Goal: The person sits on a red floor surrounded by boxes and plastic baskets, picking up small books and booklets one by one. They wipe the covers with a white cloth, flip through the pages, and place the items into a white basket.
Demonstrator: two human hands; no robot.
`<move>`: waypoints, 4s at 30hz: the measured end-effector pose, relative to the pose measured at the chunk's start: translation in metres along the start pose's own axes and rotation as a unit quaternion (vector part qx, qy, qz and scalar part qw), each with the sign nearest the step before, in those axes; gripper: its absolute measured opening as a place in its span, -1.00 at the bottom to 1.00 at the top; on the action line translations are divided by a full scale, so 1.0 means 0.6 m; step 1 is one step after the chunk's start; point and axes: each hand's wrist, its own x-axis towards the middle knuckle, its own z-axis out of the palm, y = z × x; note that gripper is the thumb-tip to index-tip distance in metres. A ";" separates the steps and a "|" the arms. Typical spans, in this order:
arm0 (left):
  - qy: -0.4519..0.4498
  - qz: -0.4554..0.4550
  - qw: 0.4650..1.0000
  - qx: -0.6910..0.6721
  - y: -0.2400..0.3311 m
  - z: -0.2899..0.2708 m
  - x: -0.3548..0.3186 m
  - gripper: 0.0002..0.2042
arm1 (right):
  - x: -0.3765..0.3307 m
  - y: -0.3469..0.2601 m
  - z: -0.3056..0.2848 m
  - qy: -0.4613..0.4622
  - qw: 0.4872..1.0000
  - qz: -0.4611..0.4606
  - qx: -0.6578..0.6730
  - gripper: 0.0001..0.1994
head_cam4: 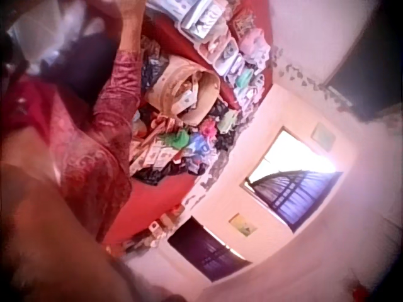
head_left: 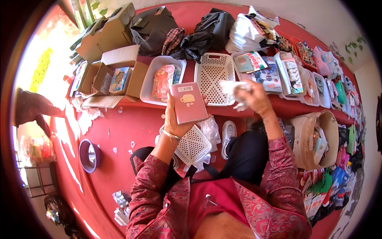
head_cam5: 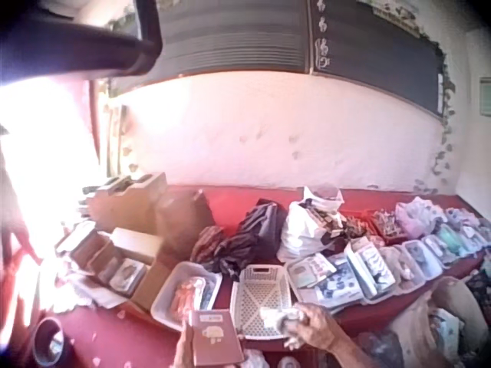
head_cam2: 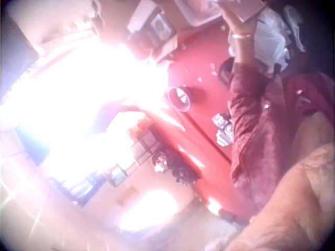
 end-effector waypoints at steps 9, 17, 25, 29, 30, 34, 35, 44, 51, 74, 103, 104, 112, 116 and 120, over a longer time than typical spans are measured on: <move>0.029 -0.028 0.999 -0.013 -0.006 0.006 -0.024 -0.41 | 0.025 -0.015 0.208 0.132 0.856 -0.370 -0.337 -0.69; -0.024 -0.028 0.998 0.041 0.010 0.005 -0.042 -0.31 | 0.085 0.002 0.128 0.285 0.872 -0.299 -0.262 -0.75; 0.095 -0.088 0.973 0.193 -0.008 -0.046 -0.042 -0.61 | 0.048 -0.009 0.235 -0.021 0.844 -0.435 -0.313 -0.82; 0.108 -0.056 0.951 0.285 -0.007 0.003 -0.062 -0.60 | 0.097 0.005 0.180 0.175 0.884 -0.359 -0.244 -0.86; 0.121 -0.031 0.956 0.264 -0.003 -0.015 -0.051 -0.55 | 0.115 0.030 0.161 0.235 0.907 -0.298 -0.182 -0.83; 0.156 0.026 0.969 0.190 0.009 -0.022 -0.026 -0.73 | 0.067 -0.007 0.177 0.226 0.897 -0.316 -0.212 -0.81; 0.141 0.018 0.973 0.183 0.010 -0.024 -0.024 -0.72 | 0.058 -0.001 0.194 0.161 0.897 -0.337 -0.238 -0.80; 0.139 0.127 0.980 0.066 0.054 -0.047 -0.034 -0.62 | 0.014 -0.013 0.192 -0.127 0.910 -0.321 -0.232 -0.78; 0.184 0.240 0.942 0.145 0.043 -0.055 -0.016 -0.64 | 0.043 0.006 0.170 0.107 0.978 -0.138 -0.114 -0.83; 0.156 0.167 0.964 0.137 0.024 -0.042 -0.008 -0.68 | 0.053 0.004 0.191 -0.102 0.950 0.055 0.289 -0.65; -0.059 -0.050 0.996 0.032 -0.003 0.005 -0.035 -0.26 | 0.032 -0.028 0.215 0.065 0.854 -0.448 -0.256 -0.80; -0.041 -0.059 0.997 0.034 -0.004 0.005 -0.039 -0.26 | 0.043 -0.020 0.212 0.056 0.849 -0.437 -0.291 -0.79; -0.057 -0.016 0.997 -0.048 0.001 -0.003 -0.034 -0.28 | 0.088 0.005 0.100 0.145 0.987 -0.034 -0.054 -0.64; 0.002 0.057 0.998 -0.038 0.005 -0.013 -0.033 -0.35 | 0.082 0.020 0.113 0.057 0.996 -0.047 -0.042 -0.56; 0.073 0.111 0.991 0.005 0.020 -0.011 -0.033 -0.38 | 0.039 -0.026 0.123 -0.081 0.980 -0.073 -0.168 -0.50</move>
